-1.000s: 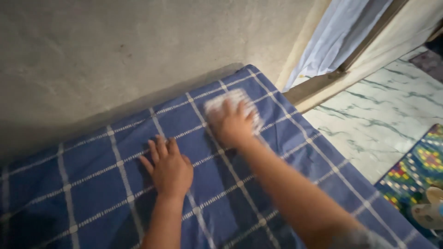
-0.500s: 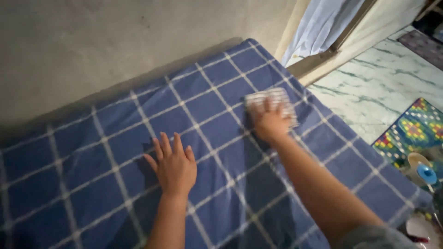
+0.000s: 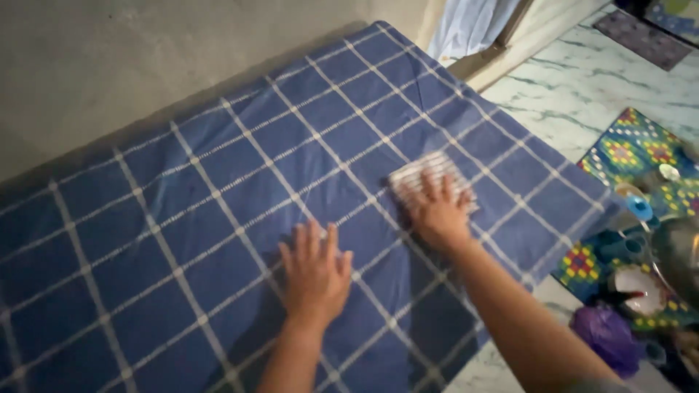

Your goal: Wiping a table and covering it with a checkered tablecloth.

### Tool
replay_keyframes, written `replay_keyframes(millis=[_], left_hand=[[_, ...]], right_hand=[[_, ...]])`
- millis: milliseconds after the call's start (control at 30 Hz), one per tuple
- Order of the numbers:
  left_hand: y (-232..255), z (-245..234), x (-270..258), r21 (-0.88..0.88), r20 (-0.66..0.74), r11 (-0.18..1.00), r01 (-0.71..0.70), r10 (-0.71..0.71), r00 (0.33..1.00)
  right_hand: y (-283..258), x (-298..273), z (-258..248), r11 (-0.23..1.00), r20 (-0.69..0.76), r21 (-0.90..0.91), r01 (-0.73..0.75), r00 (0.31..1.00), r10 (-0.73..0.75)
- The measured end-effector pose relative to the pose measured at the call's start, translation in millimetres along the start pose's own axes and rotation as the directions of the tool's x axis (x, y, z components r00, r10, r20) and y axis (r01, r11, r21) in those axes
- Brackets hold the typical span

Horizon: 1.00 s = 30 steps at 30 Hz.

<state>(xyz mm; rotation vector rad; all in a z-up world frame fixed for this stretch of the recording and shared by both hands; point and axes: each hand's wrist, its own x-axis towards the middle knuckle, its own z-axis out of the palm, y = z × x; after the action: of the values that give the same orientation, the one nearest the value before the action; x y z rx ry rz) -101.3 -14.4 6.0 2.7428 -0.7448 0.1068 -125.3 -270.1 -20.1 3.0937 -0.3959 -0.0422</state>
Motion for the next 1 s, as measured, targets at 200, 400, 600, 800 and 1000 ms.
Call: replay_keyframes(millis=[200, 400, 600, 800, 1000], left_hand=[[39, 17, -44, -0.118, -0.12, 0.968, -0.223, 0.209, 0.971], [64, 12, -54, -0.073, -0.145, 0.971, -0.226, 0.214, 0.966], [111, 37, -50, -0.108, -0.141, 0.96, -0.259, 0.243, 0.96], [150, 54, -47, -0.161, -0.07, 0.964, -0.211, 0.202, 0.977], [138, 44, -53, -0.152, -0.124, 0.981, -0.12, 0.101, 0.987]], right_hand=[[-60, -90, 4, 0.999, 0.018, 0.032, 0.035, 0.999, -0.035], [-51, -147, 1, 0.956, 0.099, 0.146, 0.253, 0.958, -0.269], [131, -62, 21, 0.986, 0.034, 0.097, -0.139, 0.99, 0.136], [262, -47, 33, 0.875, 0.029, 0.138, -0.465, 0.885, 0.465], [147, -120, 34, 0.982, 0.038, -0.064, -0.176, 0.983, 0.178]])
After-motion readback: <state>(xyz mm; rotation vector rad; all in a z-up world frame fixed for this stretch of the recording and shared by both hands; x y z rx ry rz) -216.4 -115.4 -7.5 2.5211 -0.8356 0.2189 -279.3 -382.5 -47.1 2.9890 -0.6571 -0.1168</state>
